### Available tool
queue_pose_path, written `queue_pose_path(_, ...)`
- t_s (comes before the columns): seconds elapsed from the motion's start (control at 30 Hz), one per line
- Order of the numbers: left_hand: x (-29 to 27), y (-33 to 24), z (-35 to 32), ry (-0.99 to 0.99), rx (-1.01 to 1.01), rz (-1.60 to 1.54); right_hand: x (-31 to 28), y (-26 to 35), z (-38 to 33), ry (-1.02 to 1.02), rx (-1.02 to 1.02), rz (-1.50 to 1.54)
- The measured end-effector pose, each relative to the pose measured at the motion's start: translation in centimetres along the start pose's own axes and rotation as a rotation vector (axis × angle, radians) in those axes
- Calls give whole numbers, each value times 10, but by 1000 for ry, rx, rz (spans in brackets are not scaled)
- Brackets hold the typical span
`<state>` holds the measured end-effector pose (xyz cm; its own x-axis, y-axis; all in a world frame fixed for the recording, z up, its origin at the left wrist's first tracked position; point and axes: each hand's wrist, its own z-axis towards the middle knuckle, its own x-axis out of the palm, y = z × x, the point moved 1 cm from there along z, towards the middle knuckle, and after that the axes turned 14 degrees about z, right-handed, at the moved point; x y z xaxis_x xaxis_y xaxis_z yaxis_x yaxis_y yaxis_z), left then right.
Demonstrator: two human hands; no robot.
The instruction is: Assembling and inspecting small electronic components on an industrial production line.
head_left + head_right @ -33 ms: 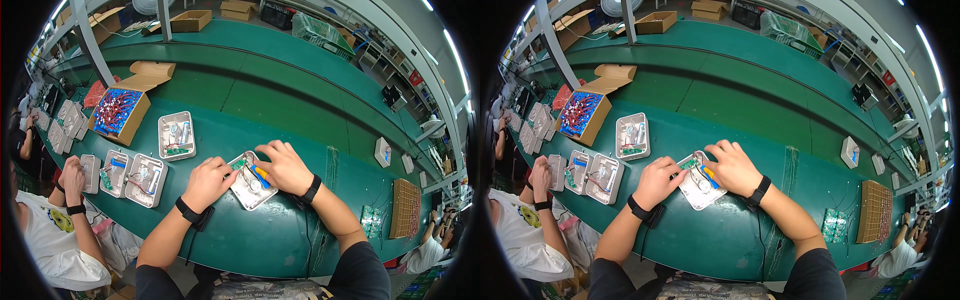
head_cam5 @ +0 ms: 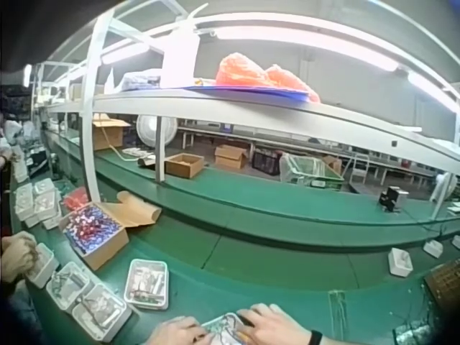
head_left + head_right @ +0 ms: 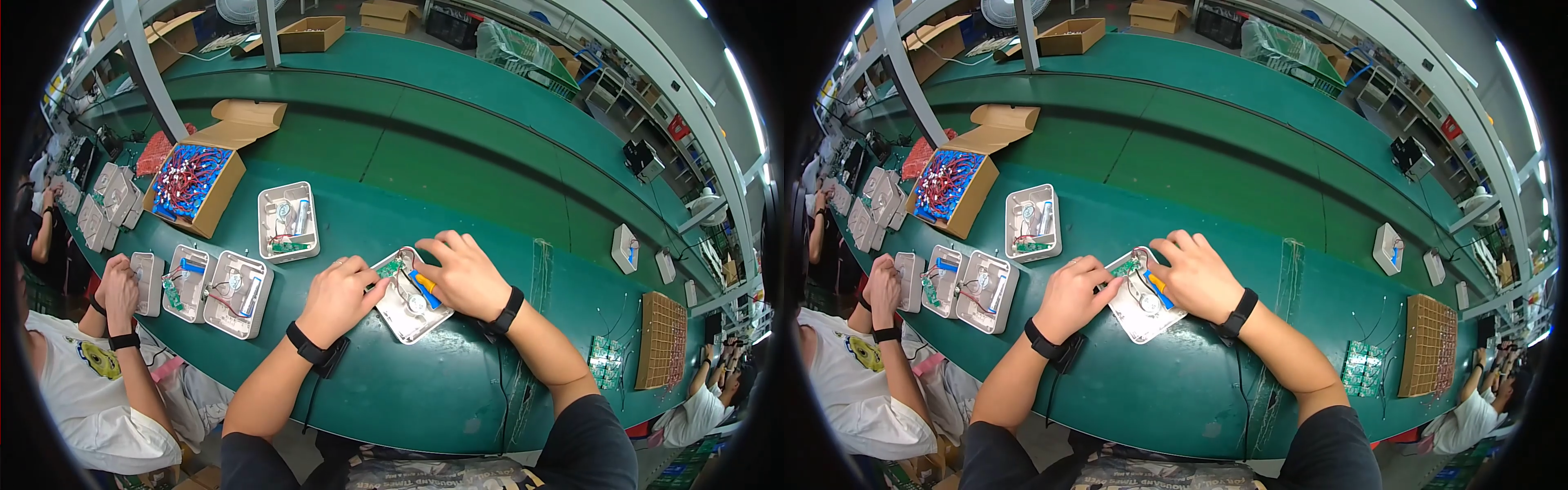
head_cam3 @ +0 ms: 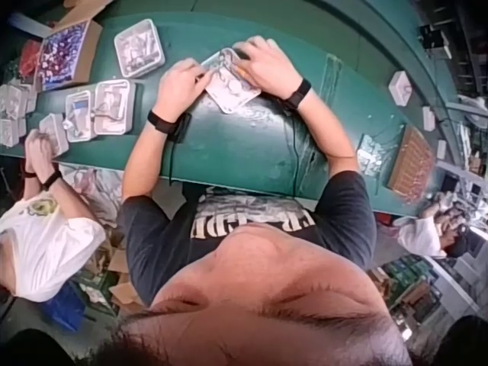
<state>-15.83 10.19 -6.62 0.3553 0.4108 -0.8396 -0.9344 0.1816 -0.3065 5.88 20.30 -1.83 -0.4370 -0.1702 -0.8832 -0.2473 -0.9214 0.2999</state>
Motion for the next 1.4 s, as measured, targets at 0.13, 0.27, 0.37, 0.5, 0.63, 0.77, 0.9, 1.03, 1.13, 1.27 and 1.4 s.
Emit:
queue_pose_path(0.13,0,0,0,14,-12,-2,3,-1,-4,53,-14,-101)
queue_pose_path(0.27,0,0,0,5,0,1,-13,7,-3,178,37,-7)
queue_pose_path(0.37,-1,1,-1,26,-16,7,-18,9,-3,406,131,59)
queue_pose_path(0.5,-1,1,2,34,-16,20,-17,3,-4,258,82,99)
queue_pose_path(0.63,-6,-2,3,-10,-3,-18,-20,-3,-2,182,302,198)
queue_pose_path(0.77,-11,6,8,-305,-44,108,-18,-15,-3,563,467,202)
queue_pose_path(0.9,-22,12,13,-355,-221,486,-17,-19,-5,558,383,229)
queue_pose_path(1.03,-19,14,17,-369,-43,334,-21,-18,-8,532,425,148)
queue_pose_path(1.13,-15,3,12,-215,114,137,-17,-20,-10,527,377,222)
queue_pose_path(1.27,-6,-1,4,10,116,-6,-16,-20,-9,510,344,226)
queue_pose_path(1.4,-7,1,4,148,44,-55,-22,-20,-6,350,321,321)
